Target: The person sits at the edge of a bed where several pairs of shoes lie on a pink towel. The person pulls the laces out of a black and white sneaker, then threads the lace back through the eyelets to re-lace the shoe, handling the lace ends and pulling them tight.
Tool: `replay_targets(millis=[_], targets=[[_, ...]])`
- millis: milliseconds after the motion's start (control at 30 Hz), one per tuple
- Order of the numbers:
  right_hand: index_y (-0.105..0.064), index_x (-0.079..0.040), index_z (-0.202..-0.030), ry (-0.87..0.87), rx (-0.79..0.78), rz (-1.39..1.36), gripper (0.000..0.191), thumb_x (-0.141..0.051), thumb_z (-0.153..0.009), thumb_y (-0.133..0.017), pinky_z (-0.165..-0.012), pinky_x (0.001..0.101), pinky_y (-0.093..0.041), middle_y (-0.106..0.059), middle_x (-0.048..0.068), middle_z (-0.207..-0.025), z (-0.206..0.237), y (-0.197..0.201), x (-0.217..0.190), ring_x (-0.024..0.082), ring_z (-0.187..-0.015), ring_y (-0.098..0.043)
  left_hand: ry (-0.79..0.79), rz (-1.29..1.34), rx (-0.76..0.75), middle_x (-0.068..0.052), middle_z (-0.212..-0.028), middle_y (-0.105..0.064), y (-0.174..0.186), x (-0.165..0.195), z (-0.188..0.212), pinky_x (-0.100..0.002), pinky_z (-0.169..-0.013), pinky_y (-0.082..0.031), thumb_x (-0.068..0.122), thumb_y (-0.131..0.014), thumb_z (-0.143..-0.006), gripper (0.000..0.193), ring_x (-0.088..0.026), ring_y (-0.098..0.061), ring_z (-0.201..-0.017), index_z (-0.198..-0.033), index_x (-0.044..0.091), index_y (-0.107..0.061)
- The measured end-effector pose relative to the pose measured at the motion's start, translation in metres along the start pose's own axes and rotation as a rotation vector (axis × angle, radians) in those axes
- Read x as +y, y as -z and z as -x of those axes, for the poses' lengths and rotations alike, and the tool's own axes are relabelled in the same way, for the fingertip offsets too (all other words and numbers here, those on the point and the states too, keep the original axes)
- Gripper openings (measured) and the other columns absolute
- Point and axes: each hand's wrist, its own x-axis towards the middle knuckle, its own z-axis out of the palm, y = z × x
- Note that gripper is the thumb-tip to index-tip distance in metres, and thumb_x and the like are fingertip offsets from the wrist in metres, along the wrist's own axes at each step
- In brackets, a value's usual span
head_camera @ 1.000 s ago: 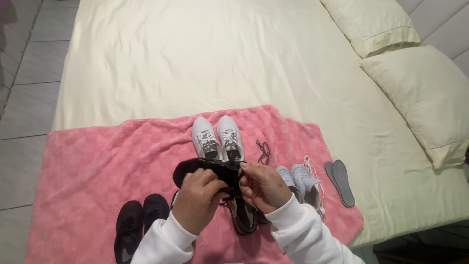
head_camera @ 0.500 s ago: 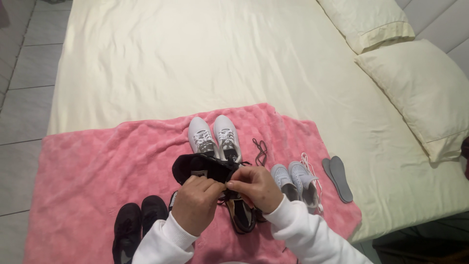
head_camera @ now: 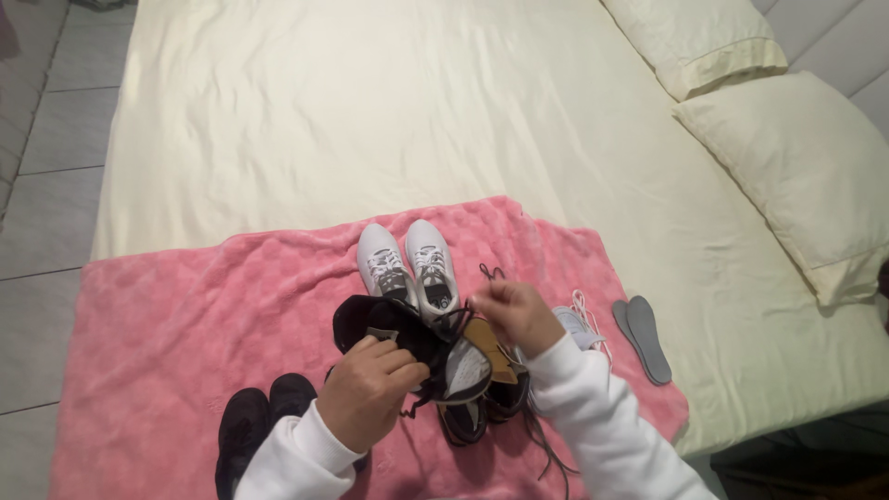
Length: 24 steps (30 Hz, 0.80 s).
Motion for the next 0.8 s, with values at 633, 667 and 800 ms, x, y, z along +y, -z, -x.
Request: replay_targets(millis=[633, 667, 800], targets=[[-0.069, -0.012, -0.093, 0.986, -0.072, 0.856, 0.018, -0.012, -0.079, -0.080, -0.103, 0.0452, -0.037, -0.053, 0.009, -0.119, 0.058, -0.048, -0.037, 0.032, -0.121, -0.049, -0.027, 0.117, -0.030, -0.005, -0.080, -0.064, 0.018, -0.002, -0.008, -0.038, -0.071, -0.047, 0.001, -0.071, -0.071, 0.020, -0.026, -0.063, -0.077, -0.091, 0.006, -0.069], [-0.068, -0.012, -0.094, 1.036, -0.037, 0.851, 0.019, -0.011, -0.079, -0.080, -0.102, 0.0456, -0.038, -0.052, 0.009, -0.117, 0.056, -0.045, -0.030, 0.032, -0.120, -0.049, -0.020, 0.137, -0.021, -0.005, -0.080, -0.064, 0.019, -0.003, -0.008, -0.038, -0.071, -0.046, 0.000, -0.071, -0.072, 0.020, -0.027, -0.063, -0.077, -0.091, 0.006, -0.069], [-0.065, -0.010, -0.090, 1.034, 0.177, 0.754, 0.012, -0.007, -0.084, -0.075, -0.091, 0.0404, -0.043, -0.046, 0.014, -0.115, 0.027, -0.023, -0.001, 0.028, -0.109, -0.046, -0.013, 0.202, -0.030, -0.006, -0.080, -0.064, 0.022, -0.004, -0.006, -0.039, -0.071, -0.046, -0.003, -0.070, -0.072, 0.023, -0.028, -0.063, -0.077, -0.093, 0.005, -0.069]])
